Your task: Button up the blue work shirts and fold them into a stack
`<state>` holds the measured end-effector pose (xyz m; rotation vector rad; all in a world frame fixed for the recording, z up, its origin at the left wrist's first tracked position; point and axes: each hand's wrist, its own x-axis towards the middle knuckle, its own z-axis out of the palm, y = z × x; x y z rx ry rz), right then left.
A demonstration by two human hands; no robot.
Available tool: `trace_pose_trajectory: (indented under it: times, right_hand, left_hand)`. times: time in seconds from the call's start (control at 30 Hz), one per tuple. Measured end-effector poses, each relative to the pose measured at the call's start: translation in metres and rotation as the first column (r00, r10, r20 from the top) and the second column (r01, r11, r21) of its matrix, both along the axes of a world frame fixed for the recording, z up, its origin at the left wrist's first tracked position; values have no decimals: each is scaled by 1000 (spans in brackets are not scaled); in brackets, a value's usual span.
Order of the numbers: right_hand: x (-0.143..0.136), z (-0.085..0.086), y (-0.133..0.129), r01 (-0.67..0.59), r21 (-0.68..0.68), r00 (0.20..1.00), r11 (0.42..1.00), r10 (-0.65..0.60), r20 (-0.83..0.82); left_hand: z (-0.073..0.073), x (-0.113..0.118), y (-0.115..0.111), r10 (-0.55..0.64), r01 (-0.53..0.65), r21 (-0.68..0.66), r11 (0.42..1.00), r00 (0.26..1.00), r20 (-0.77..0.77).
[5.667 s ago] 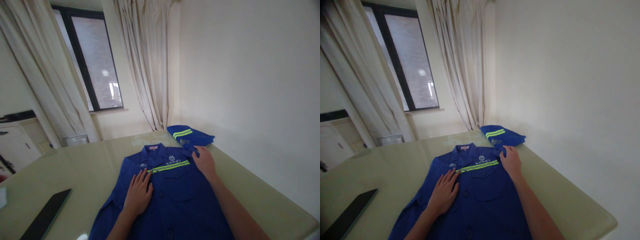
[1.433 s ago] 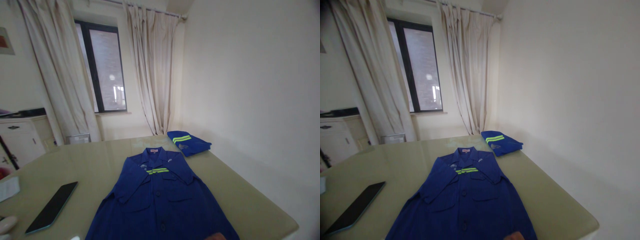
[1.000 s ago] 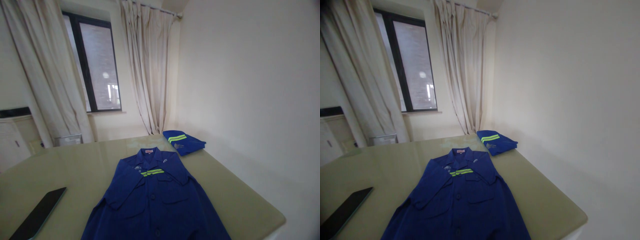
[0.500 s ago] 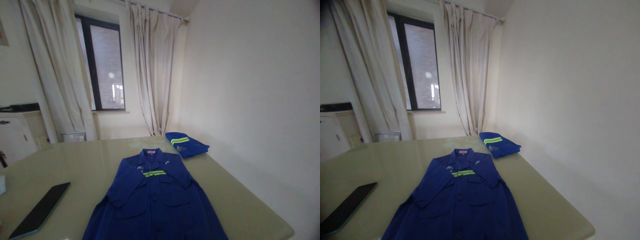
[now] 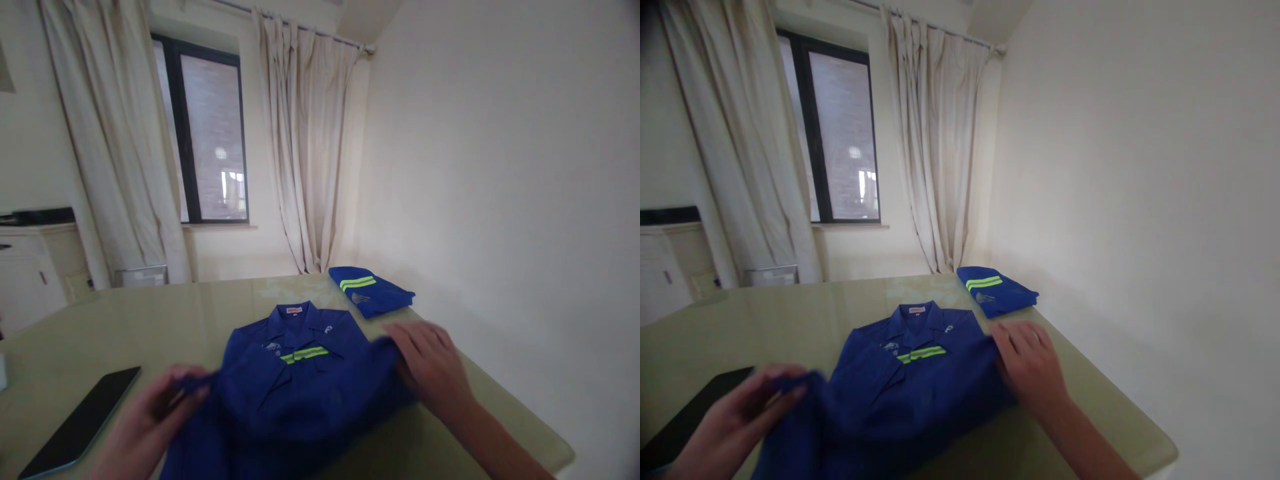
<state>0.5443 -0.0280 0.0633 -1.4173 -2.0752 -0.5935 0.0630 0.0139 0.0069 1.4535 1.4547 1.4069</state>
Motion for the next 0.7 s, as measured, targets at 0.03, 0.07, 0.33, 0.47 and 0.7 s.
trace_pose_trajectory:
  times: [0.03, 0.07, 0.33, 0.47, 0.7]
  right_hand:
    - [-12, 22, 29, 115, 15, 993, 993, -114, -37]
    - [-25, 39, 55, 180, 47, 982, 983, -176, -74]
    - [-42, -59, 101, 272, -244, 953, 931, -296, -65]
    - [-13, -116, 101, 434, -461, 848, 774, -523, -81]
    - [11, -94, 105, 109, -473, 946, 875, -237, -220]
  left_hand:
    - [18, 4, 18, 8, -6, 66, 998, 999, -31]
    - [34, 8, 36, 77, -66, 155, 986, 995, -67]
    - [-36, -5, 59, 124, -198, -92, 976, 849, -514]
    - [-74, 11, 37, -23, -29, -125, 992, 918, -397]
    - [-37, -8, 11, 33, 57, -396, 917, 976, 217]
